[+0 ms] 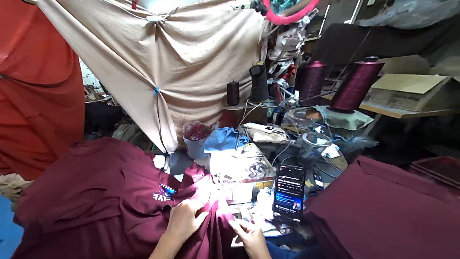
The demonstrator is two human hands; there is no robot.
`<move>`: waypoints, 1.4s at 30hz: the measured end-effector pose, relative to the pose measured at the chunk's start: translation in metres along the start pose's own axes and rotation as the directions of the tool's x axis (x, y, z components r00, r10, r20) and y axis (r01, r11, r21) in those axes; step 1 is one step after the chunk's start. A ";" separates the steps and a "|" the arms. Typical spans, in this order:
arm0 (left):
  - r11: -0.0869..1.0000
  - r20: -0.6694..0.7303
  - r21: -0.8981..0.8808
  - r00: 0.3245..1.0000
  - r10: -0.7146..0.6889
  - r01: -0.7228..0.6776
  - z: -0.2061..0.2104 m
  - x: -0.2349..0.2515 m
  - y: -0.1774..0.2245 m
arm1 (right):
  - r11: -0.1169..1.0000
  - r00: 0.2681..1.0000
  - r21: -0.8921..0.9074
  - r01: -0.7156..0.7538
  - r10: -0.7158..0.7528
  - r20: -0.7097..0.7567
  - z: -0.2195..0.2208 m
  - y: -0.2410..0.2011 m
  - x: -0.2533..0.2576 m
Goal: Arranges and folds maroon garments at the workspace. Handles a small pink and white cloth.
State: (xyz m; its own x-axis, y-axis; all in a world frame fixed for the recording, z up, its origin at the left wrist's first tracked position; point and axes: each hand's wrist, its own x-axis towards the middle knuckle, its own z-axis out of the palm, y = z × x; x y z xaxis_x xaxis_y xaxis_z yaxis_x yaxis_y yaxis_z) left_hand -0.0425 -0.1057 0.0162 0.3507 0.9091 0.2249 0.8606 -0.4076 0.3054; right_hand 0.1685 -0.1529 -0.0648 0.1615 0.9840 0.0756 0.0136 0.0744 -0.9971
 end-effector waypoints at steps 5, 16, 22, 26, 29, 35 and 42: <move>0.947 -0.493 -0.048 0.832 0.255 -0.319 0.053 -0.022 0.000 | 0.997 1.000 0.074 0.013 -0.014 0.013 0.005 0.006 -0.004; 0.875 -0.558 -0.079 0.748 0.359 -0.479 0.085 -0.027 0.010 | 0.979 0.993 0.185 -0.089 0.072 0.096 0.003 -0.003 -0.006; 0.856 -0.572 -0.119 0.739 0.356 -0.504 0.088 -0.028 0.013 | 0.968 0.989 0.213 -0.130 0.112 0.093 0.004 -0.008 -0.009; 0.850 -0.573 -0.073 0.720 0.393 -0.522 0.091 -0.030 0.012 | 0.968 0.991 0.228 -0.110 0.088 0.102 0.004 -0.007 -0.010; 0.847 -0.600 -0.016 0.683 0.417 -0.531 0.092 -0.030 0.013 | 0.979 0.997 0.197 -0.044 0.029 0.077 0.004 -0.003 -0.007; 0.934 -0.549 0.274 0.760 0.349 -0.230 0.094 -0.013 0.012 | 0.991 1.000 0.131 0.003 -0.007 0.031 0.009 -0.008 -0.003; 0.933 -0.294 0.325 0.922 0.254 -0.153 0.070 0.016 0.019 | 0.999 1.000 0.051 0.008 -0.008 -0.003 0.019 0.024 -0.005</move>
State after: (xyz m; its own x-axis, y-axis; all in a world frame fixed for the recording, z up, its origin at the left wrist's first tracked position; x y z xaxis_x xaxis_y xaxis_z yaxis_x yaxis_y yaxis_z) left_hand 0.0047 -0.0929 -0.0392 0.4330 0.7091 0.5565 0.8695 -0.4913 -0.0505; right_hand 0.1495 -0.1530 -0.0896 0.1645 0.9828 0.0833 -0.0353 0.0903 -0.9953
